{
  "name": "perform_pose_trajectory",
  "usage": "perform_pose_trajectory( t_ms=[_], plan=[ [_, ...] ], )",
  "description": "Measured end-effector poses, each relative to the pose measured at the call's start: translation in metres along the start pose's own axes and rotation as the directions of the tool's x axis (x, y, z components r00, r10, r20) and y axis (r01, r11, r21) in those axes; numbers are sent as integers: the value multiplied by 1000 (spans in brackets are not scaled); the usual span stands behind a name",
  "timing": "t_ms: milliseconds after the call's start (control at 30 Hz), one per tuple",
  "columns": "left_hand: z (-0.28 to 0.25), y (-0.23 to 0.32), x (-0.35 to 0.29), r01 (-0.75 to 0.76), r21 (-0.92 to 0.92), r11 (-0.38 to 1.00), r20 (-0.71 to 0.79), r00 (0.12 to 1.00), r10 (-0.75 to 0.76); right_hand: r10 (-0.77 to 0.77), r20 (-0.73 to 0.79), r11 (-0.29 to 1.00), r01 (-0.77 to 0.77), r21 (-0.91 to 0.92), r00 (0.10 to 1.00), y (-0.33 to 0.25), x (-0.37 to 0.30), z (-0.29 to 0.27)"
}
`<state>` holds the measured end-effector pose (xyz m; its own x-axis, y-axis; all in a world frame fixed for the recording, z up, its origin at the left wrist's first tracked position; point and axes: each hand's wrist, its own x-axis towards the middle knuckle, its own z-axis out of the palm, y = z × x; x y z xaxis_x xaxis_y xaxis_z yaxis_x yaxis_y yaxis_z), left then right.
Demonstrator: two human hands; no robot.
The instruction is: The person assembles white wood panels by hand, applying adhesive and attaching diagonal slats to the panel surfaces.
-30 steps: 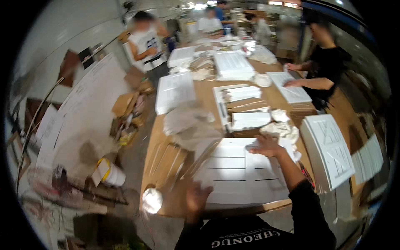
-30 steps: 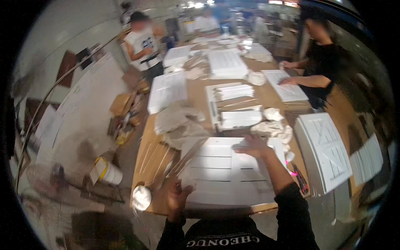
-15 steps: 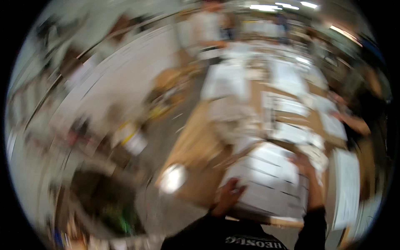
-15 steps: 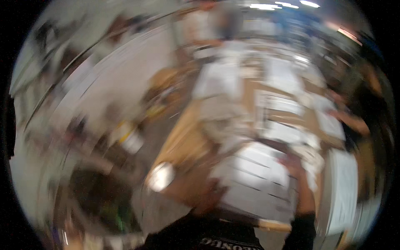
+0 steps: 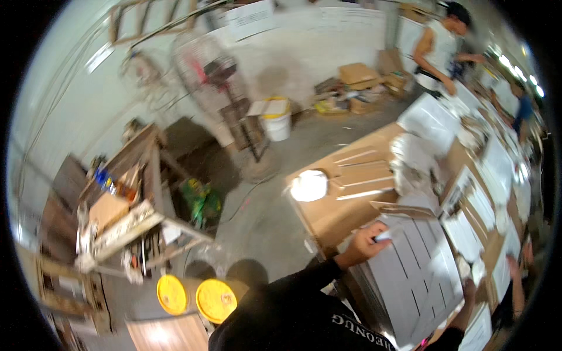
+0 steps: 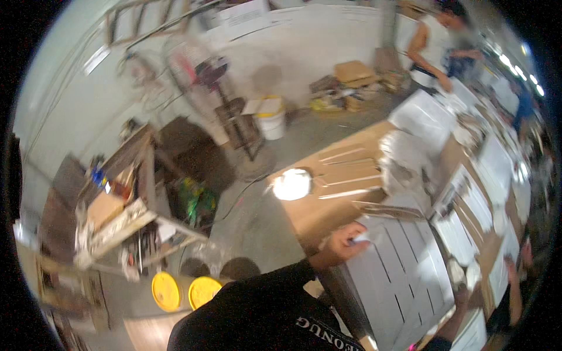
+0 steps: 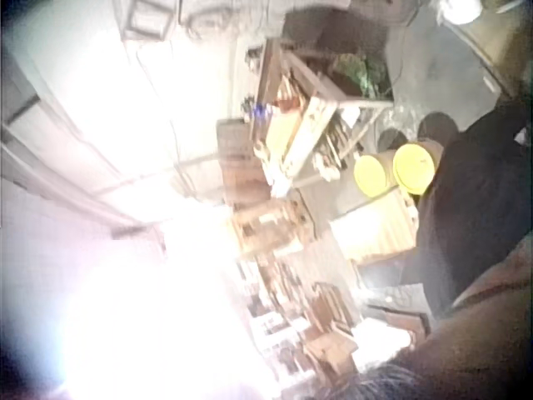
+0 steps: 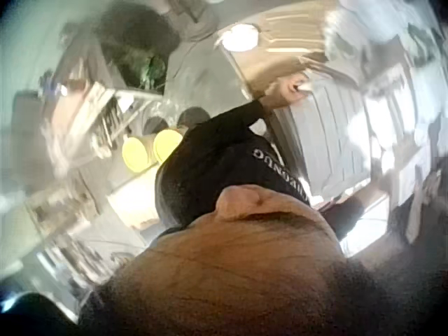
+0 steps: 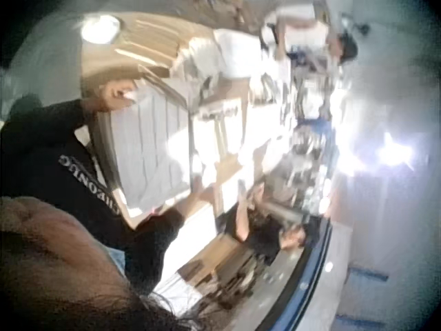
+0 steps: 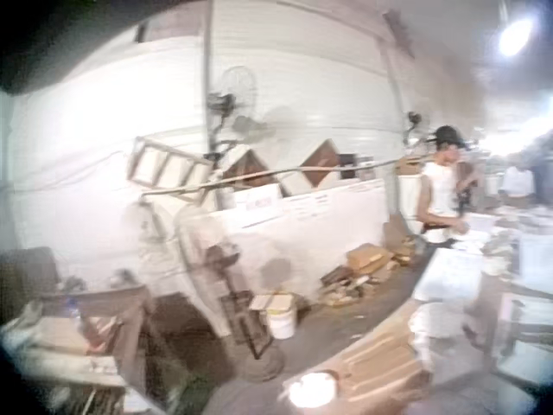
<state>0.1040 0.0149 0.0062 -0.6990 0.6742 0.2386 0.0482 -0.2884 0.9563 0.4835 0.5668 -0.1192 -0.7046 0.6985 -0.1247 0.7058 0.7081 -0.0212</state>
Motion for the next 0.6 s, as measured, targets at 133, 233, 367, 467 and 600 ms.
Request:
perform_pose_trajectory(
  t_ms=[133, 233, 367, 467, 600],
  plan=[
    [5, 9, -5, 26, 185, 982, -160, 987, 4, 150, 15, 949, -148, 278, 989, -71, -71, -58],
    [-1, -12, 5, -241, 288, 927, -82, 958, 275, 249, -19, 837, -205, 508, 968, -111, -69, -103],
    [-1, -9, 22, -26, 159, 987, -128, 991, 47, 527, -87, 374, -139, 917, 845, -87, -99, -138],
    [1, 6, 24, 52, -3, 999, 85, 995, -51, 581, -43, -27, 72, 997, 813, -109, -160, -162],
    [96, 68, 9, 7, -23, 1000, 55, 998, -6, 552, -77, -292, 279, 915, 831, -140, -193, -157]
  ],
)
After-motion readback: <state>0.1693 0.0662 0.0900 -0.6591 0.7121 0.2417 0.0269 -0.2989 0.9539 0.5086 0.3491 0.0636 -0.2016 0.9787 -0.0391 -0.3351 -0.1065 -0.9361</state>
